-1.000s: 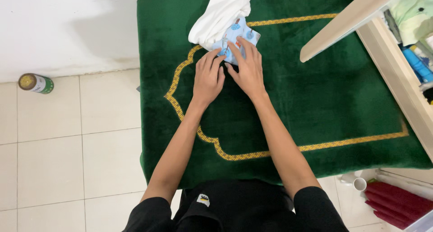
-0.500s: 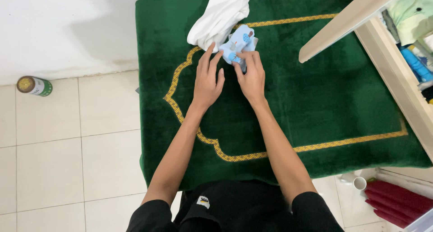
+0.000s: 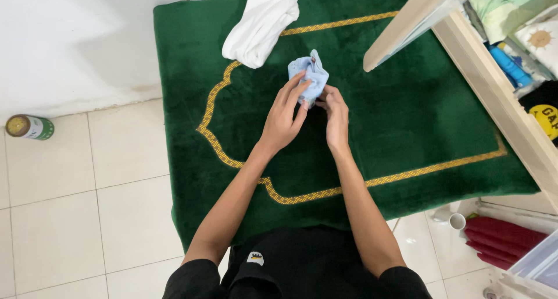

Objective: The person folds a small black shirt with a yellow smiley face and places it inside a storage drawer, then smooths and folds a light blue patterned baby garment by hand before storing it as well, and finally begins folding a white shirt.

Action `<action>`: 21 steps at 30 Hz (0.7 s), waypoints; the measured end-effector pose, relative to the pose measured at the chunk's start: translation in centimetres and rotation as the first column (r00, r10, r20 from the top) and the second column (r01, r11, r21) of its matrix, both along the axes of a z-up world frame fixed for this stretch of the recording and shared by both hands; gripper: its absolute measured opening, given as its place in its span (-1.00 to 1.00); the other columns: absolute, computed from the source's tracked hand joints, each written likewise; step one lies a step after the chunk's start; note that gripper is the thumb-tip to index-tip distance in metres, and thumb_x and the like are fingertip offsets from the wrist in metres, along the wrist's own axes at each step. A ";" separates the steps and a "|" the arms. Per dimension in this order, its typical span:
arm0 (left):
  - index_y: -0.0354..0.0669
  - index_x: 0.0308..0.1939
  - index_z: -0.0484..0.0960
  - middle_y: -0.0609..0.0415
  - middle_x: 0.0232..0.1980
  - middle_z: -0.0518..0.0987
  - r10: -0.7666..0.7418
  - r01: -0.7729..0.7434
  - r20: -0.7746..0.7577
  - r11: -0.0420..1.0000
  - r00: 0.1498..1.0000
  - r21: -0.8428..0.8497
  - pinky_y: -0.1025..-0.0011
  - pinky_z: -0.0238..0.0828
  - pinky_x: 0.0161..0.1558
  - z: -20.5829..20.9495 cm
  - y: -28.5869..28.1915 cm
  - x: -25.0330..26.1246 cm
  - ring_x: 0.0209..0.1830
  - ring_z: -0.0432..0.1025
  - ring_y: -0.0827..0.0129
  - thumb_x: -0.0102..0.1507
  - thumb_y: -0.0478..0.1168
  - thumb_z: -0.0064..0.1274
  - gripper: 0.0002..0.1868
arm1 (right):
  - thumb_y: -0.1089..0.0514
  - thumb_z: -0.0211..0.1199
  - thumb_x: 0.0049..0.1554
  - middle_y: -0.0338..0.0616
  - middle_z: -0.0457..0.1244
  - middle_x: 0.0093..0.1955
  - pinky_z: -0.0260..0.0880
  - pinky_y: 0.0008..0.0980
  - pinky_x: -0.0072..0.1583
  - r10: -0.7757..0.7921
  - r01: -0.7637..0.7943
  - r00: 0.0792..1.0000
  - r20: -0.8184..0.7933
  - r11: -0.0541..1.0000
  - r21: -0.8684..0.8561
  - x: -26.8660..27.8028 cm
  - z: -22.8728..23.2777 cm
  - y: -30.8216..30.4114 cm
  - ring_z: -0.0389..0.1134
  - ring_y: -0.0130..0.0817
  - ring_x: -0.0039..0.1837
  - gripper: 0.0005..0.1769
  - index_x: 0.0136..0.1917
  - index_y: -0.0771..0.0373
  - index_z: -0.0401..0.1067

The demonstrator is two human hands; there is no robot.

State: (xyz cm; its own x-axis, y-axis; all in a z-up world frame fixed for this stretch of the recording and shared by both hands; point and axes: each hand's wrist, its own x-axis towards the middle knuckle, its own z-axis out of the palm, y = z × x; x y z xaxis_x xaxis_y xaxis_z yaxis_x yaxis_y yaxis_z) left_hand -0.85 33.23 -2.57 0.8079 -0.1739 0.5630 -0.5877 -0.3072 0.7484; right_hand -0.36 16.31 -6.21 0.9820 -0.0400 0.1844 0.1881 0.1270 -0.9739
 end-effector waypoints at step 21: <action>-0.17 0.27 0.44 -0.02 0.27 0.48 -0.129 0.127 0.015 0.987 0.992 0.103 0.17 0.28 0.28 -2.3 -4.5 -3.6 0.33 0.40 0.04 0.32 -0.14 0.25 -0.50 | 0.19 0.35 0.19 -0.02 0.35 -0.05 0.16 -0.17 0.34 -0.359 0.337 0.922 0.145 0.558 -0.758 -9.9 2.7 -4.7 0.32 -0.13 0.14 -0.82 0.00 0.34 0.47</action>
State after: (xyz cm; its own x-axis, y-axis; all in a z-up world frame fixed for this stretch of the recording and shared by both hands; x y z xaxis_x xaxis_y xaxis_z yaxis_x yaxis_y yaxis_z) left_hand -4.46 28.75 -4.83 0.7630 -0.3321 0.5545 -0.6430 -0.3025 0.7036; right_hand -10.27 11.58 -3.49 0.9272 -0.2369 0.2901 0.0299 -0.7252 -0.6879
